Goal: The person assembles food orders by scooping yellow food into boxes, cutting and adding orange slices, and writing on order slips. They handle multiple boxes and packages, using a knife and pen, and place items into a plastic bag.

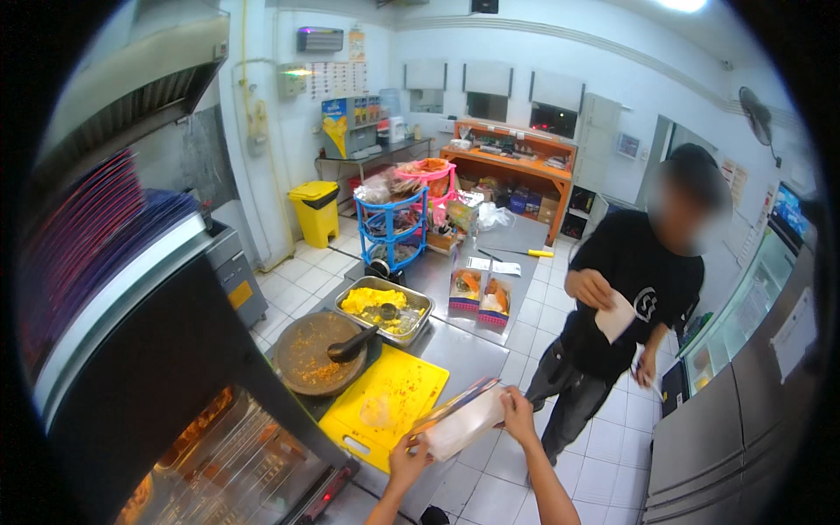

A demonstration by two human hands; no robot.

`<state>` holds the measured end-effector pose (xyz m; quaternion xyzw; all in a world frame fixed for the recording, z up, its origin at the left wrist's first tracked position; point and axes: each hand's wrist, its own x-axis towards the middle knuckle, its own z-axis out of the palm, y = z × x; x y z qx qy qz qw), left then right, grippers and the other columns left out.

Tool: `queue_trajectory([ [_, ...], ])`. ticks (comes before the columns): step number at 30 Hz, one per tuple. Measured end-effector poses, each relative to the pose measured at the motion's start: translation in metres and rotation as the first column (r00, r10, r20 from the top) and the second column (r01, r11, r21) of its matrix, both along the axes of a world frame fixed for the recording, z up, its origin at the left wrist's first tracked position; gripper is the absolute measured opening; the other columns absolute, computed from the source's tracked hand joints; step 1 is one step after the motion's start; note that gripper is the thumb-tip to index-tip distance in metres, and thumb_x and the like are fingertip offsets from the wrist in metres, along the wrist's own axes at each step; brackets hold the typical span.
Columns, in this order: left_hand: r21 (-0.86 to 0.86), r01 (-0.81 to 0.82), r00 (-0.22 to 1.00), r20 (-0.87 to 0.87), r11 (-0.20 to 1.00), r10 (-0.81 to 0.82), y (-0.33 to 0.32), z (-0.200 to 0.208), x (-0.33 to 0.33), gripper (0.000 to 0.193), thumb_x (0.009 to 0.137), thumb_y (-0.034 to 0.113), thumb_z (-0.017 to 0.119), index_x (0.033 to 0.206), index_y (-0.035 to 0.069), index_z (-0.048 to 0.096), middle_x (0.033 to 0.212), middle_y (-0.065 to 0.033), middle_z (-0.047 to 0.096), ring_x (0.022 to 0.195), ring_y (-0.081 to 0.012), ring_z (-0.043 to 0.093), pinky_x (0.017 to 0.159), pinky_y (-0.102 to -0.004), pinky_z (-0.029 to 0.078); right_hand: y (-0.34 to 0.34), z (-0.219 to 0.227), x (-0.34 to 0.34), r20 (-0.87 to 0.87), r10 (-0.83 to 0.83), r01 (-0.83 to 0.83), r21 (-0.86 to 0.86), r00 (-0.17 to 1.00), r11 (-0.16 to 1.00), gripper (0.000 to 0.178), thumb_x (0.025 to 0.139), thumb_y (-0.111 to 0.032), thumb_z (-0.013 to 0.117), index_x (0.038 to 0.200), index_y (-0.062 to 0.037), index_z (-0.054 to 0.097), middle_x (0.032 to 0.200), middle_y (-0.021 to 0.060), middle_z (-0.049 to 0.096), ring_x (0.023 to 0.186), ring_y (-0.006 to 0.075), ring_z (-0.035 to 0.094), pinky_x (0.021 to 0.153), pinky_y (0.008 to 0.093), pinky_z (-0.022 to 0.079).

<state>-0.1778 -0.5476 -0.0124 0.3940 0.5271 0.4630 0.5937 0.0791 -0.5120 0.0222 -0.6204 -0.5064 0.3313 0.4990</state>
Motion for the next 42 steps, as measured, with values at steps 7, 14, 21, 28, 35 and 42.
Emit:
queue_trajectory([
  [7, -0.158, 0.39, 0.914, 0.183, 0.907, -0.361, -0.033, -0.004, 0.004, 0.04, 0.1, 0.024, 0.052, 0.135, 0.005, 0.049, 0.119, -0.0115, 0.06, 0.095, -0.0192, 0.067, 0.081, -0.0299, 0.055, 0.184, -0.107, 0.105, 0.31, -0.153, 0.127, 0.103, 0.938, 0.987, 0.022, 0.096, -0.02, 0.051, 0.105, -0.0031, 0.06, 0.085, 0.0169, 0.063, 0.075, 0.0299, 0.068, 0.052, 0.0447, 0.061],
  [14, -0.531, 0.18, 0.974, 0.216, 0.828, -0.073, -0.168, 0.011, -0.09, 0.066, 0.096, 0.056, 0.047, 0.141, 0.009, 0.041, 0.124, -0.0086, 0.062, 0.1, -0.0192, 0.062, 0.09, -0.0349, 0.05, 0.285, -0.114, 0.102, -0.14, -0.154, 0.112, -0.273, 0.978, 0.955, 0.036, 0.089, -0.027, 0.066, 0.121, -0.0126, 0.059, 0.109, 0.0138, 0.055, 0.099, 0.0373, 0.061, 0.057, 0.0547, 0.061],
  [21, -0.33, -0.047, 0.993, 0.084, 0.943, 0.079, -0.133, -0.017, -0.088, 0.04, 0.102, 0.027, 0.05, 0.137, 0.008, 0.049, 0.124, -0.0093, 0.06, 0.101, -0.0167, 0.063, 0.087, -0.0303, 0.052, 0.193, -0.095, -0.082, 0.25, -0.046, -0.006, 0.201, 0.967, 0.98, 0.027, 0.087, -0.027, 0.065, 0.102, -0.0059, 0.058, 0.084, 0.0157, 0.06, 0.081, 0.0369, 0.059, 0.074, 0.0483, 0.045],
  [28, 0.352, -0.271, 0.824, -0.396, 0.896, 0.405, -0.02, 0.042, -0.044, 0.026, 0.097, 0.015, 0.055, 0.12, 0.003, 0.063, 0.109, -0.0138, 0.067, 0.093, -0.0205, 0.069, 0.078, -0.0302, 0.057, 0.09, -0.058, -0.201, 0.104, 0.422, -0.416, -0.073, 0.901, 0.906, 0.036, 0.078, -0.023, 0.076, 0.101, -0.0041, 0.055, 0.072, 0.0073, 0.063, 0.064, 0.0173, 0.062, 0.062, 0.0313, 0.049],
  [35, 0.368, -0.213, 0.873, -0.345, 0.905, 0.345, -0.025, 0.062, -0.042, 0.018, 0.096, 0.007, 0.054, 0.109, 0.001, 0.064, 0.102, -0.0126, 0.07, 0.092, -0.0203, 0.07, 0.079, -0.0303, 0.056, 0.011, 0.021, -0.168, -0.177, 0.616, -0.632, -0.042, 0.767, 0.774, 0.02, 0.083, -0.004, 0.067, 0.102, -0.0016, 0.059, 0.074, 0.0026, 0.061, 0.061, 0.0072, 0.055, 0.057, 0.0228, 0.046],
  [42, 0.362, -0.169, 0.984, 0.107, 0.917, 0.139, -0.084, 0.033, -0.07, 0.022, 0.095, 0.001, 0.053, 0.116, 0.002, 0.059, 0.1, -0.0029, 0.063, 0.092, -0.0115, 0.06, 0.082, -0.0252, 0.048, -0.092, 0.102, -0.201, 0.044, 0.721, -0.722, 0.033, 0.692, 0.691, 0.023, 0.085, -0.004, 0.066, 0.107, -0.003, 0.058, 0.082, 0.0033, 0.061, 0.063, 0.0067, 0.053, 0.057, 0.0238, 0.044],
])
